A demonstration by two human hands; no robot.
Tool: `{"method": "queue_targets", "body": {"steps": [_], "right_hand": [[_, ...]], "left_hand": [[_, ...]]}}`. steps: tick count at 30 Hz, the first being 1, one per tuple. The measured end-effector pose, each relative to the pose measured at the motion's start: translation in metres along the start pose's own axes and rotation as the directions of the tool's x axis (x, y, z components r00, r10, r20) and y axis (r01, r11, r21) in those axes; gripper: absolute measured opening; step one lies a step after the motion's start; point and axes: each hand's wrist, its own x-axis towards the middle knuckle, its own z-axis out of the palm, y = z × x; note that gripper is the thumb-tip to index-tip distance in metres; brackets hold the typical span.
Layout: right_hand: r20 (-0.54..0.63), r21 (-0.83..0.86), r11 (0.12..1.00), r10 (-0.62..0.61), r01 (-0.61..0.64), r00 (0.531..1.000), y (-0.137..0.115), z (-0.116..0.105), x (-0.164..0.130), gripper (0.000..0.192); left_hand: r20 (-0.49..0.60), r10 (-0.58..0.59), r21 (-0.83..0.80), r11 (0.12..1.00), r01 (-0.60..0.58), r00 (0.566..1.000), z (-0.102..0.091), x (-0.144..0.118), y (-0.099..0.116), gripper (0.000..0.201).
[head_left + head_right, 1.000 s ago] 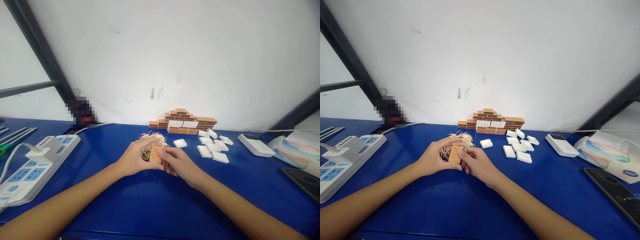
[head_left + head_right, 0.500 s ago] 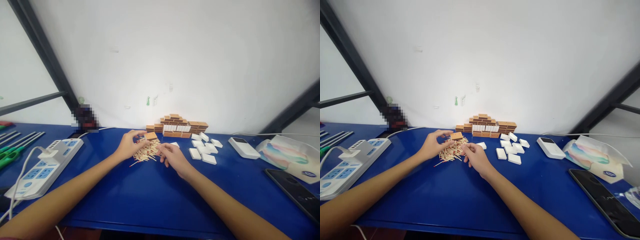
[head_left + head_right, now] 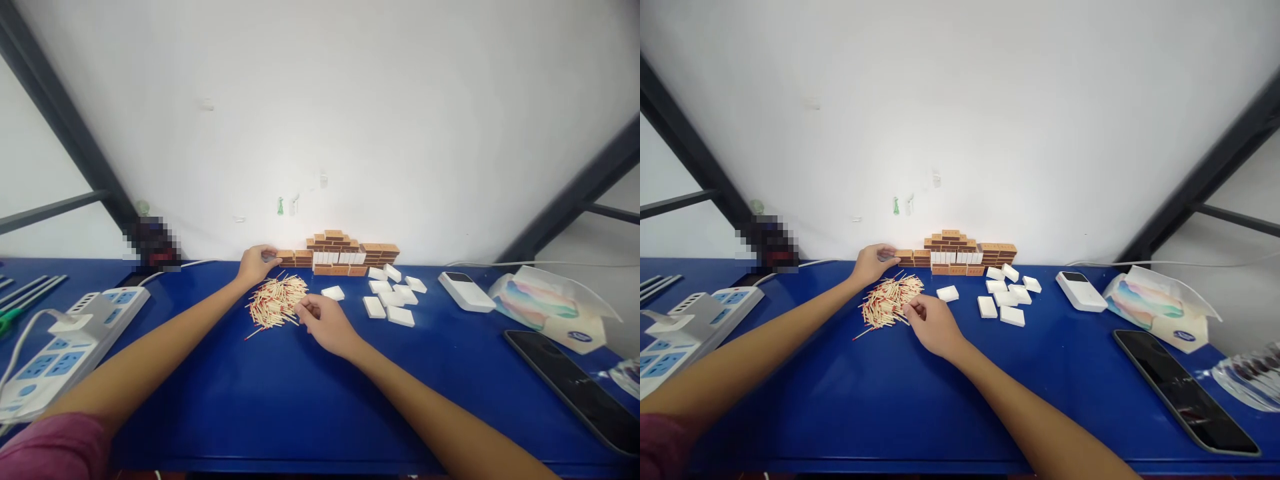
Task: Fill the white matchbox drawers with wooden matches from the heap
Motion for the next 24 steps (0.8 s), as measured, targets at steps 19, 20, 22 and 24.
{"method": "queue_targets", "body": {"steps": [19, 20, 22, 24], "right_hand": [[0.143, -0.744, 0.627, -0.186, 0.229, 0.972, 0.0, -0.09, 0.012, 0.024], [0.167, -0.715, 0.659, -0.165, 0.234, 0.972, 0.003, -0.097, 0.014, 0.031], [0.214, -0.67, 0.696, -0.15, 0.257, 0.965, 0.008, -0.105, 0.016, 0.038], [0.241, -0.657, 0.701, -0.152, 0.276, 0.959, 0.011, -0.108, 0.018, 0.037]], "left_hand": [[0.135, 0.209, 0.182, 0.956, -0.232, 0.969, -0.07, -0.061, 0.023, 0.016], [0.123, 0.226, 0.176, 0.954, -0.245, 0.966, -0.076, -0.071, 0.019, 0.018], [0.013, 0.254, 0.222, 0.942, -0.25, 0.967, -0.082, -0.088, 0.009, 0.021], [-0.042, 0.297, 0.297, 0.915, -0.272, 0.954, -0.082, -0.099, -0.001, 0.024]]}}
